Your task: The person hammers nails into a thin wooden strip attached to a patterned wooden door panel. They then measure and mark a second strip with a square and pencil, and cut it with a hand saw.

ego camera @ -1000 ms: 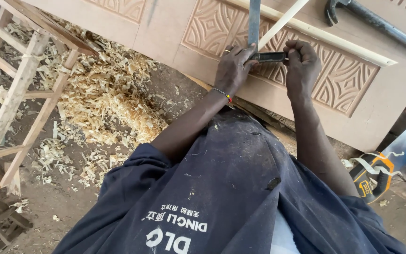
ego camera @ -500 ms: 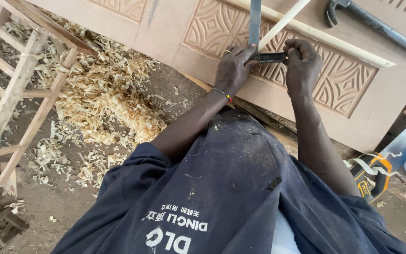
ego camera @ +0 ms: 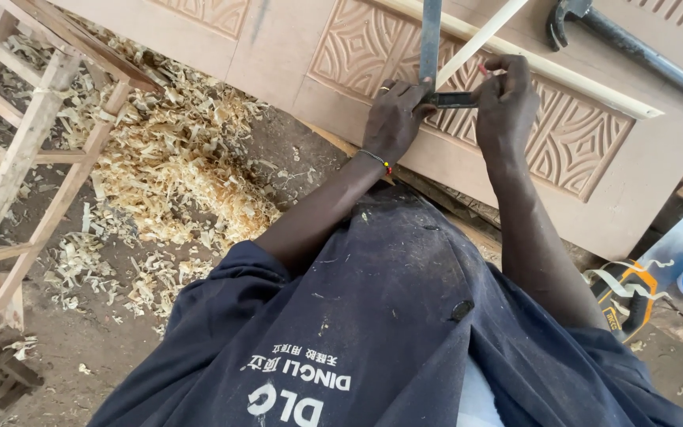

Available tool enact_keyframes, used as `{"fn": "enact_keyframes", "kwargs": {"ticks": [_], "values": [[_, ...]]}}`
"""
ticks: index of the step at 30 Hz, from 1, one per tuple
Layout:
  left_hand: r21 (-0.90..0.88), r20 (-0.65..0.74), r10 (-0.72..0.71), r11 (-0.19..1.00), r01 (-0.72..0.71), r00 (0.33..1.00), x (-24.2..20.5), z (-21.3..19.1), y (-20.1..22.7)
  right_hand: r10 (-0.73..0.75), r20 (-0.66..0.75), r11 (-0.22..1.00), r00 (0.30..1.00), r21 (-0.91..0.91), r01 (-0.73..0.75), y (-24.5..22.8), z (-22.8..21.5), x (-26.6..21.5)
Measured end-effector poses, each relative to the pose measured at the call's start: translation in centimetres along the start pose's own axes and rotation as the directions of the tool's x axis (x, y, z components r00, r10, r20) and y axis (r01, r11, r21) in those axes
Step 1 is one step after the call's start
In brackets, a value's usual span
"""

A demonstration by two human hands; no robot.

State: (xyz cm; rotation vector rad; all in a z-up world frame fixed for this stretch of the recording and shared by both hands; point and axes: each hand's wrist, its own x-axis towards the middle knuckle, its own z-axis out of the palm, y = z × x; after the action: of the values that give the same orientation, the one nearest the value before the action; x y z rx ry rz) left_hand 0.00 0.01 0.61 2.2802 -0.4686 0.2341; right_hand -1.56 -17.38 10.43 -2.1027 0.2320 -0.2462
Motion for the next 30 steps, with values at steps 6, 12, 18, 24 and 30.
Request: {"fn": "enact_keyframes", "kwargs": {"ticks": [6, 12, 18, 24, 30], "values": [[0.002, -0.008, 0.004, 1.0, -0.004, 1.0, 0.0, -0.1, 0.2, 0.094, 0.246, 0.988, 0.965, -0.143, -0.06, -2.7, 0.8, 0.5], [-0.015, -0.032, 0.049, 0.999, -0.05, 0.998, 0.0, 0.0, -0.1, 0.056, 0.277, 0.977, 0.959, -0.213, 0.004, -2.6, 1.8, 1.1], [-0.015, -0.023, 0.046, 0.999, -0.046, 0.999, 0.0, 0.0, -0.2, 0.041, 0.251, 0.98, 0.967, -0.197, 0.009, -2.9, 2.0, 0.7], [-0.021, -0.012, 0.044, 0.999, -0.044, 0.999, -0.3, 0.4, -0.5, 0.061, 0.248, 0.985, 0.967, -0.174, -0.017, -3.4, 2.1, 0.6], [-0.05, -0.03, 0.065, 0.997, -0.066, 0.997, -0.2, -0.1, -0.2, 0.112, 0.287, 0.965, 0.951, -0.259, -0.035, -4.0, 1.9, 0.0]]}}
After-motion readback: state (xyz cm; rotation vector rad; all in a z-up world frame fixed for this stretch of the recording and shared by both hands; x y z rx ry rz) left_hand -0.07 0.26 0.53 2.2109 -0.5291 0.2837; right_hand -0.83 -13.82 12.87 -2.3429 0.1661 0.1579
